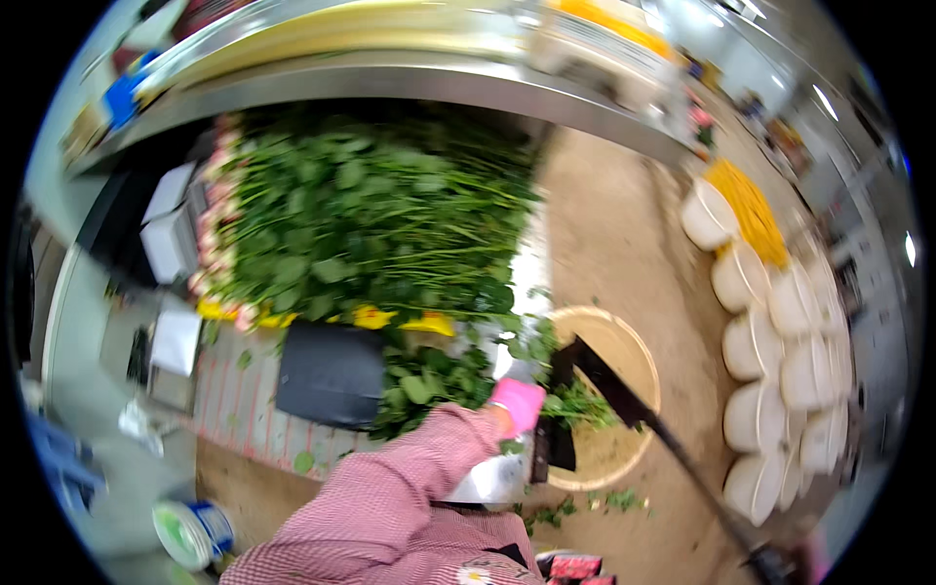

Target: The person selects pink roses and green foliage from a workstation, trims the stems using shears, and arranges them into small black boxes lined with white paper. The person then seals the boxes with tape and places them on the counter.

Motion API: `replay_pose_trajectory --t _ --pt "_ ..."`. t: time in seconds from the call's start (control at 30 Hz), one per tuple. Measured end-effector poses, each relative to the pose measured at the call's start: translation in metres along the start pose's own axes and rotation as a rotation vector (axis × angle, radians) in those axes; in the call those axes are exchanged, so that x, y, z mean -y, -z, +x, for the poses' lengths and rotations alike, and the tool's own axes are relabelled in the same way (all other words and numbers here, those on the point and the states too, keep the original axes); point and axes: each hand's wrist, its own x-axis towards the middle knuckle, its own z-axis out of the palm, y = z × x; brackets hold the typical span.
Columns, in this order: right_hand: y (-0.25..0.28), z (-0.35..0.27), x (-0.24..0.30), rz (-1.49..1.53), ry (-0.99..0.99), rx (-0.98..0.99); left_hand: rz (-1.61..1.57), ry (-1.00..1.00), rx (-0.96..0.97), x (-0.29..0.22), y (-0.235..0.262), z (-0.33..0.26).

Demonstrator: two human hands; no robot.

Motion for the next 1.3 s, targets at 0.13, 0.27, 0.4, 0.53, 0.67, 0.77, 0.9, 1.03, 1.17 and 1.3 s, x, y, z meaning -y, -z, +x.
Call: replay_pose_trajectory --t 0.13,0.27,0.4,0.53,0.67,0.77,0.9,1.03,1.17,1.3 --pt "-0.179 -0.039 -0.166 0.581 -0.658 0.457 0.043 0.043 0.079 0.002 0.024 0.0" --pt "-0.471 -0.013 -0.299 0.22 -0.747 0.157 0.075 0.028 0.092 -0.001 0.032 -0.005" --pt "-0.467 0.067 -0.359 -0.157 -0.392 0.522 0.06 -0.038 -0.029 0.0 0.05 -0.013" --pt "-0.272 0.204 -0.195 0.642 -0.006 -0.156 0.102 -0.034 0.028 -0.024 0.08 -0.024" --pt "-0.272 0.324 -0.139 -0.124 0.204 -0.195 0.185 0.018 0.053 -0.003 0.08 0.005" --pt "-0.271 0.337 -0.124 -0.179 0.07 -0.012 0.127 0.01 0.032 0.002 0.047 0.003" --pt "-0.27 0.294 -0.15 0.32 0.165 -0.462 0.098 0.038 0.049 0.022 0.028 -0.004" --pt "-0.304 0.307 -0.126 -0.133 0.243 -0.516 0.144 0.003 0.05 0.009 0.045 0.002" --pt "-0.281 0.333 -0.105 -0.381 0.099 -0.145 0.148 -0.002 0.04 0.011 0.046 0.008" --pt "-0.281 0.279 -0.208 0.254 -0.176 -0.653 0.098 0.043 0.054 0.015 0.051 0.011"
